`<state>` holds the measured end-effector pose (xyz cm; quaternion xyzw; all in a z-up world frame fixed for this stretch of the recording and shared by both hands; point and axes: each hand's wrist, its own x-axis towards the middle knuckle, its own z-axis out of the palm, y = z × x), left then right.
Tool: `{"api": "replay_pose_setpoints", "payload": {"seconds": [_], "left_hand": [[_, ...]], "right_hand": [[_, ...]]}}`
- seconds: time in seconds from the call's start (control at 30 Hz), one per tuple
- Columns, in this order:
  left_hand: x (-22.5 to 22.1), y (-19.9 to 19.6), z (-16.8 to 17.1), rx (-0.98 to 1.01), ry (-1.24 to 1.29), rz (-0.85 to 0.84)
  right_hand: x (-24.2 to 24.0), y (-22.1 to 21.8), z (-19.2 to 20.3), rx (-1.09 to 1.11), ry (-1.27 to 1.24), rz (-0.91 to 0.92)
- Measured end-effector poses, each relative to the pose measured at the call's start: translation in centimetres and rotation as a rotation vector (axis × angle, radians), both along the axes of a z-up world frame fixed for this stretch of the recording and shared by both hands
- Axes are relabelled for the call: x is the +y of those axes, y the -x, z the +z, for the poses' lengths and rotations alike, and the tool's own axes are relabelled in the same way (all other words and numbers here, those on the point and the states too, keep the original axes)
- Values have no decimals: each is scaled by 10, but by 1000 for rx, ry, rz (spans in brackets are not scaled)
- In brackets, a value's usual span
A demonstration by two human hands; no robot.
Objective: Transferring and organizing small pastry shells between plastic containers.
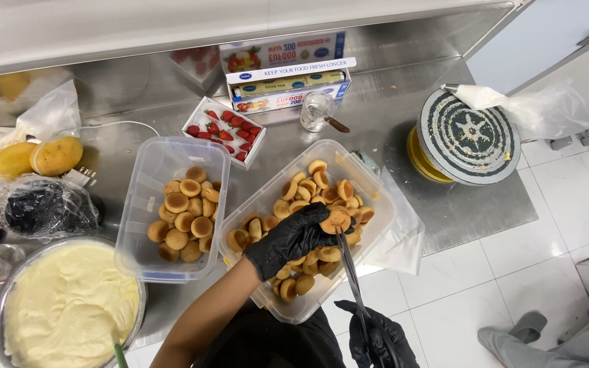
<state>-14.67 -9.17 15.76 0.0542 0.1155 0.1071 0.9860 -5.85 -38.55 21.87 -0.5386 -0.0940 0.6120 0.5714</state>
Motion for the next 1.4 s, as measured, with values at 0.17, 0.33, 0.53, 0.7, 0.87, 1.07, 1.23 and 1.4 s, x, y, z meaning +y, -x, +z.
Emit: {"api": "replay_pose_setpoints", "payload": {"seconds": [0.17, 0.33, 0.53, 0.7, 0.87, 1.07, 1.23, 1.4], "left_hand": [[-6, 6, -20, 83, -28, 105], [-7, 33, 93, 145, -540, 48], [-10, 39, 102, 308, -673, -42], [-9, 50, 92, 14, -318, 30], [-11, 55, 77, -87, -220, 65], [1, 66, 92, 199, -922, 78], [18, 78, 116, 10, -1118, -16], [15, 84, 93, 32, -962, -1]], "right_hand": [[-7, 3, -3, 7, -46, -24], [-15, 0, -1, 117, -79, 51], [1, 17, 18, 82, -22, 14], [3, 38, -5, 56, -11, -207], [-18, 43, -54, -111, -445, -119], [-35, 15, -52, -197, -425, 30], [-33, 14, -35, -6, -323, 112], [-28, 13, -31, -27, -311, 185]]}}
